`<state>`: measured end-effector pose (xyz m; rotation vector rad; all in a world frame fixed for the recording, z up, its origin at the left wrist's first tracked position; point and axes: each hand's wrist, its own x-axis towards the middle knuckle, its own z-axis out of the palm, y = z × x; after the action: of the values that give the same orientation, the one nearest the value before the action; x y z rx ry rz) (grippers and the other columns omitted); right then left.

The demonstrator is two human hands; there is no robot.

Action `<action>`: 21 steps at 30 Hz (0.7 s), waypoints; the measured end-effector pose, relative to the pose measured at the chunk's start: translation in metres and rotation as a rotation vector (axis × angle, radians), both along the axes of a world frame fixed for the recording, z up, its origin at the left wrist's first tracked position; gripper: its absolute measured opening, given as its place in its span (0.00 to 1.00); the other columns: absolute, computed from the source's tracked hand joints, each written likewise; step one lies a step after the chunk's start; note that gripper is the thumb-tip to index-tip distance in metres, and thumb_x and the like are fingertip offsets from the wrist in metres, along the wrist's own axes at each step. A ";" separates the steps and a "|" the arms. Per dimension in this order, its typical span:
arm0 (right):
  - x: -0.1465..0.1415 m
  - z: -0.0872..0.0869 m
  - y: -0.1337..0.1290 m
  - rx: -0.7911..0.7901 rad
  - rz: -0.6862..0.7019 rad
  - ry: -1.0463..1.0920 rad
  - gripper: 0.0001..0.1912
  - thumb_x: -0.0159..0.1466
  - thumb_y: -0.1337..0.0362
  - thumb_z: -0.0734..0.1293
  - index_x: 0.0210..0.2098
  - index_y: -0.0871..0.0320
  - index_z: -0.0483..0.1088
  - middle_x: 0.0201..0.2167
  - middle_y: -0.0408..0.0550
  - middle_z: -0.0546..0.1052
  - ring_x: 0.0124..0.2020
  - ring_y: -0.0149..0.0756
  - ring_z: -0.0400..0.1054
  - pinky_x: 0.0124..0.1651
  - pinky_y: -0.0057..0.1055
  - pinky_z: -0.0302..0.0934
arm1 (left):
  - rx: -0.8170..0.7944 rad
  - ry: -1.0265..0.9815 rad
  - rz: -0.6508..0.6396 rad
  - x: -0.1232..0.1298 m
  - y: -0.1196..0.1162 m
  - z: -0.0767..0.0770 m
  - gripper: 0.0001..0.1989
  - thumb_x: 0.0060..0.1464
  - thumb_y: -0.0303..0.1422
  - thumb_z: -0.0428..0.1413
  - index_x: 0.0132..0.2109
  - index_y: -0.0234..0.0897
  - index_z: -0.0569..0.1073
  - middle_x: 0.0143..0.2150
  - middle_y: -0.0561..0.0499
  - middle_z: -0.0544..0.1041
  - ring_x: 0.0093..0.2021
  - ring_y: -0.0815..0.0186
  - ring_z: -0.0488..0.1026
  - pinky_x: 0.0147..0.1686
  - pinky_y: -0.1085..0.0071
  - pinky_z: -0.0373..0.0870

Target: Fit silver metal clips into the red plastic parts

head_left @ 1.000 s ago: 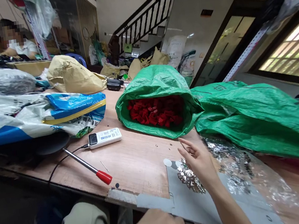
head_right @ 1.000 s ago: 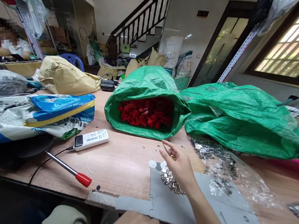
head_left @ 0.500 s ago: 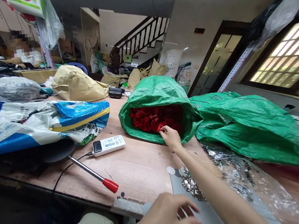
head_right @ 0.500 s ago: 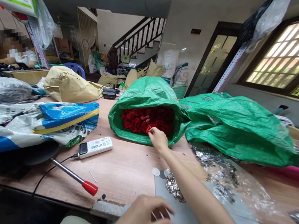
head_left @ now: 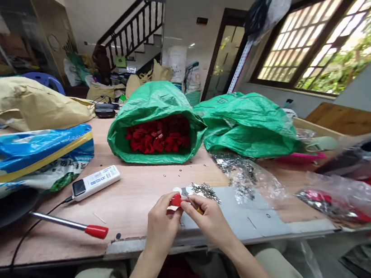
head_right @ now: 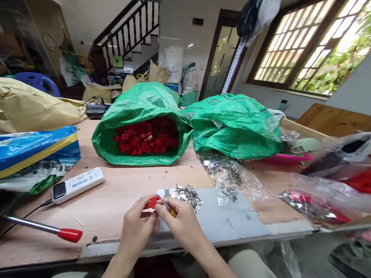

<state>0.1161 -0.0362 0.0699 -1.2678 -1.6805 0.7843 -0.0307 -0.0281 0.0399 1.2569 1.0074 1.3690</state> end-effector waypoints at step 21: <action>0.107 -0.024 0.093 -0.063 -0.178 -0.473 0.05 0.58 0.68 0.68 0.30 0.57 0.78 0.35 0.50 0.82 0.40 0.44 0.73 0.44 0.34 0.61 | -0.066 0.379 -0.137 0.007 0.001 -0.016 0.13 0.55 0.36 0.61 0.48 0.41 0.75 0.42 0.51 0.81 0.41 0.61 0.80 0.44 0.67 0.75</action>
<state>0.2230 0.0572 0.0462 -1.7190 -1.8817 0.4535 -0.0240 -0.0266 0.0236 1.5401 1.1875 1.0053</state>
